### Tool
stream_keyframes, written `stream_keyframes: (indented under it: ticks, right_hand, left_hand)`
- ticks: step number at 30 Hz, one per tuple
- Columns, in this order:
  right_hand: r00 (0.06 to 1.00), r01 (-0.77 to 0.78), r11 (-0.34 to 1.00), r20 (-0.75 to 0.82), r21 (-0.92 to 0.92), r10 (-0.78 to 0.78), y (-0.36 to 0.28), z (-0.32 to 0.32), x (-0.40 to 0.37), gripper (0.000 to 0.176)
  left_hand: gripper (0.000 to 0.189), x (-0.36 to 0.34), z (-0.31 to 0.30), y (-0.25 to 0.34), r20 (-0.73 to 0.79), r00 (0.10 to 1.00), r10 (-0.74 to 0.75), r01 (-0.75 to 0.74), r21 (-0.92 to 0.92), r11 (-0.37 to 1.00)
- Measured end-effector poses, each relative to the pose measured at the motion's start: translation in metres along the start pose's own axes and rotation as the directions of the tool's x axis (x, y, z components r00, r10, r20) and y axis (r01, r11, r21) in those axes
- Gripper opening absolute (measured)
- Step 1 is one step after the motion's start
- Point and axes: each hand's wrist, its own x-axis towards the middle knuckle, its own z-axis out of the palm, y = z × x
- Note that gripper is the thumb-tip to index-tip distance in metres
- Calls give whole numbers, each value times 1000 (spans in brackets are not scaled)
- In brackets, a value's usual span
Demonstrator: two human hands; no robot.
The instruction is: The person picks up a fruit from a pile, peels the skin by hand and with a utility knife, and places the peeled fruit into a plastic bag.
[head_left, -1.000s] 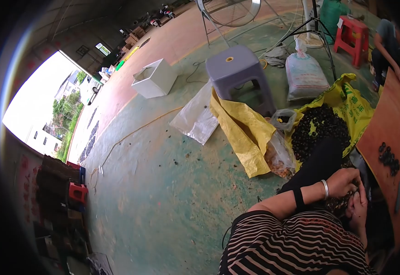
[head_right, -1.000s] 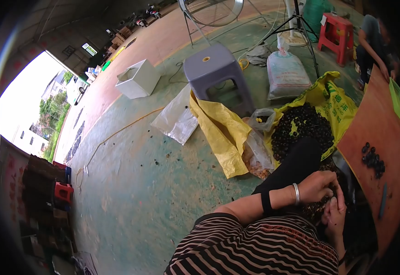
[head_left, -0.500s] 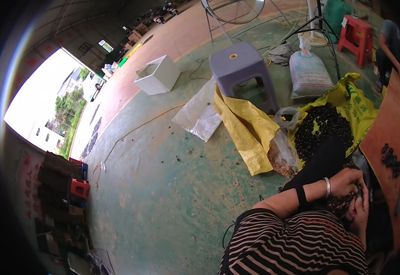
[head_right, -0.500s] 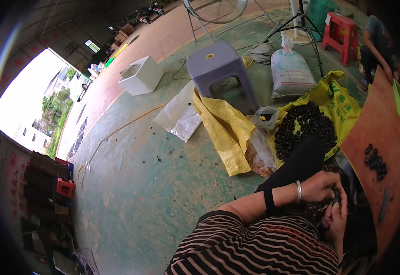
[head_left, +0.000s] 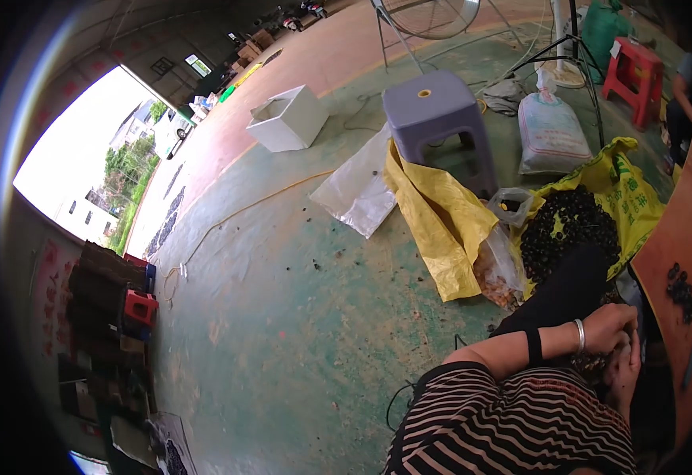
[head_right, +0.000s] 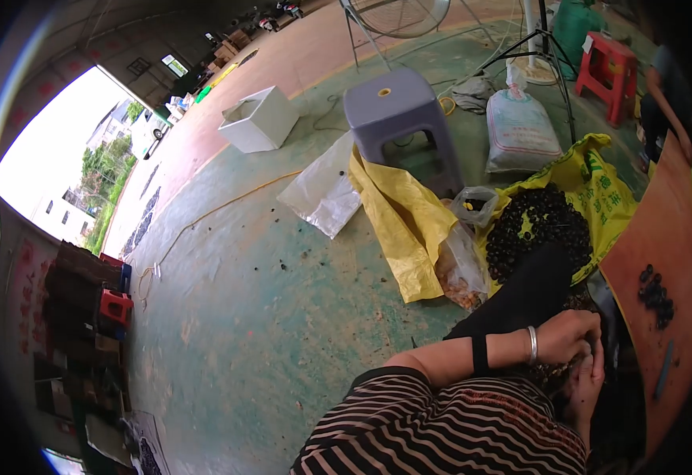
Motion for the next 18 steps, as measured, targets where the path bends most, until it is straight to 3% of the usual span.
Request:
stream_keyframes:
  ticks: [2,6,8,13,18]
  right_hand:
    - [999,37,989,22,142,-41,-11,6,-5,47]
    - [996,31,981,77,194,-47,-14,6,-8,49]
    - [996,27,975,80,219,-46,-19,11,-14,52]
    - [995,-14,971,96,237,-9,-15,6,-14,54]
    - [993,72,994,93,78,-79,2,-2,-7,56]
  left_hand:
    - [25,1,1,-8,-40,999,22,-22,2,1000]
    - [26,1,-6,-4,-23,998,58,-59,-30,998]
    - [26,2,-13,9,30,985,-173,175,-241,955]
    - [26,2,-10,-1,70,994,-89,98,-138,986]
    - [26,1,-5,-7,43,999,10,-9,-17,1000]
